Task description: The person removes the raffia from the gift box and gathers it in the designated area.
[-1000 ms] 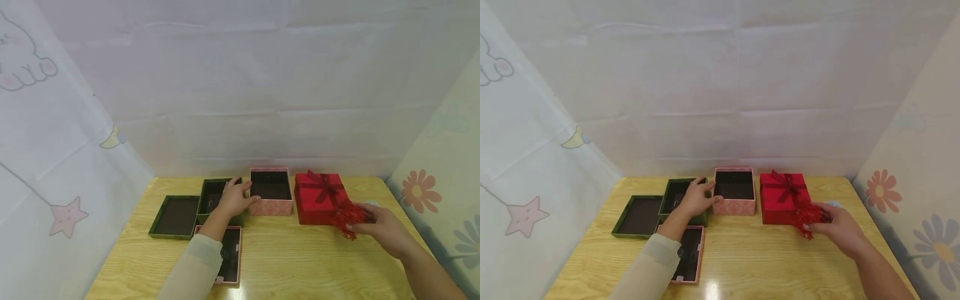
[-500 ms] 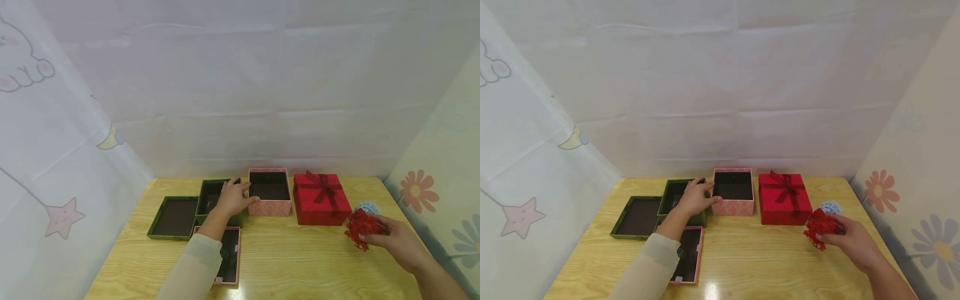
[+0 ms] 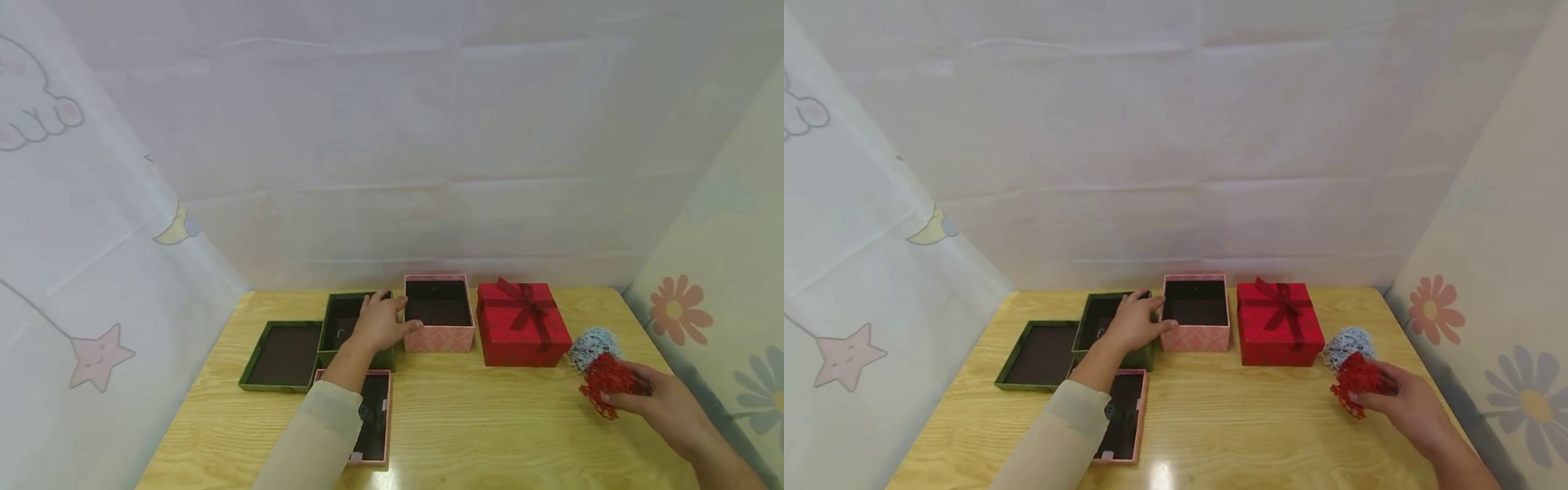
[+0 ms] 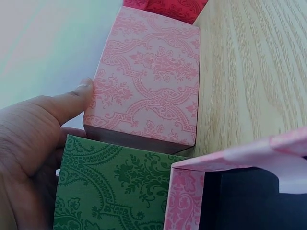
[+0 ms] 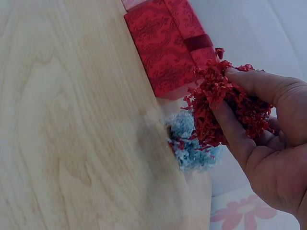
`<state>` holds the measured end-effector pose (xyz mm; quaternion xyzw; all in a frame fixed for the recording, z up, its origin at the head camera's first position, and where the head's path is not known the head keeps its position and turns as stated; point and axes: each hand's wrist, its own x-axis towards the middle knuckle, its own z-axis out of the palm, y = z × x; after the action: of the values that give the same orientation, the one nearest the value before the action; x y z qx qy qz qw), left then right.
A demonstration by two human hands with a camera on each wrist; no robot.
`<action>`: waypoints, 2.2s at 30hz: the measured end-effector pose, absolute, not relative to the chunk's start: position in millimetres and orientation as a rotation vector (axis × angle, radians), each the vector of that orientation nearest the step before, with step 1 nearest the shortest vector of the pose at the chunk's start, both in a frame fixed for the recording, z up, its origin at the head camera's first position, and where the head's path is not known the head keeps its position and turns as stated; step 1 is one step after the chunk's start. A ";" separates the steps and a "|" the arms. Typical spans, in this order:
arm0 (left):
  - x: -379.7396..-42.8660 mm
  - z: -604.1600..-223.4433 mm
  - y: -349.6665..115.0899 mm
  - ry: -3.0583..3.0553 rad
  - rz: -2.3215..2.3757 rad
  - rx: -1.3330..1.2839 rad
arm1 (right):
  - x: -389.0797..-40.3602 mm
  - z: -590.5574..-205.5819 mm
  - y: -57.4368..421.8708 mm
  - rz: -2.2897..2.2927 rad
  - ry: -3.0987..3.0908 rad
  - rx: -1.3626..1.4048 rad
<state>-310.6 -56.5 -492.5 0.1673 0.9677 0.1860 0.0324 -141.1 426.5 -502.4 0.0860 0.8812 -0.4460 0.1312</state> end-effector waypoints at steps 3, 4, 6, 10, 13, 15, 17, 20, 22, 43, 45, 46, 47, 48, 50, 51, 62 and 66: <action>-309.4 -491.7 -56.1 2.974 0.582 0.513 | -139.7 -506.7 430.9 -1.277 2.561 0.268; -308.9 -491.6 -56.0 2.971 0.584 0.513 | -139.4 -508.1 432.1 -1.270 2.563 0.274; -308.1 -491.0 -55.9 2.969 0.592 0.513 | -139.1 -510.5 434.2 -1.249 2.576 0.286; -307.3 -489.6 -56.1 2.972 0.604 0.509 | -139.1 -515.9 436.6 -1.198 2.636 0.293; -307.0 -488.5 -56.2 2.975 0.610 0.507 | -140.2 -521.3 439.1 -1.155 2.681 0.288; -307.0 -488.5 -56.0 2.977 0.611 0.511 | -141.0 -525.9 441.3 -1.109 2.717 0.284; -307.3 -488.8 -55.4 2.981 0.611 0.515 | -142.4 -531.7 443.7 -1.072 2.745 0.286; -306.8 -488.8 -54.7 2.984 0.617 0.518 | -143.8 -540.3 445.7 -0.994 2.805 0.280; -306.2 -488.3 -54.2 2.984 0.619 0.514 | -144.8 -544.4 446.2 -0.968 2.822 0.271; -293.5 -477.1 -38.5 3.063 0.709 0.685 | -146.6 -542.1 440.6 -0.856 2.852 0.240; -291.8 -476.4 -35.4 3.055 0.708 0.699 | -145.9 -539.6 439.6 -0.872 2.859 0.237; -291.1 -475.9 -33.7 3.050 0.715 0.708 | -145.7 -537.9 439.2 -0.881 2.861 0.234; -290.2 -475.6 -32.0 3.045 0.725 0.720 | -145.6 -536.0 438.9 -0.889 2.863 0.230; -289.3 -475.0 -30.2 3.038 0.738 0.729 | -145.2 -534.1 438.1 -0.897 2.864 0.228; -287.8 -475.1 -26.9 3.028 0.771 0.746 | -144.3 -530.1 436.0 -0.912 2.878 0.217; -287.1 -475.6 -25.3 3.023 0.789 0.755 | -144.0 -527.4 434.6 -0.921 2.882 0.211; -282.1 -484.5 -7.1 2.945 0.952 0.823 | -156.8 -504.8 403.2 -1.061 2.933 0.152; -277.2 -485.3 3.5 2.940 0.971 0.848 | -161.7 -503.0 396.4 -1.104 2.938 0.127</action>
<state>-277.2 3.5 -485.3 0.2639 0.9153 0.3023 -0.0344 -161.7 396.4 -503.0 0.0403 0.9354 -0.3514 0.0004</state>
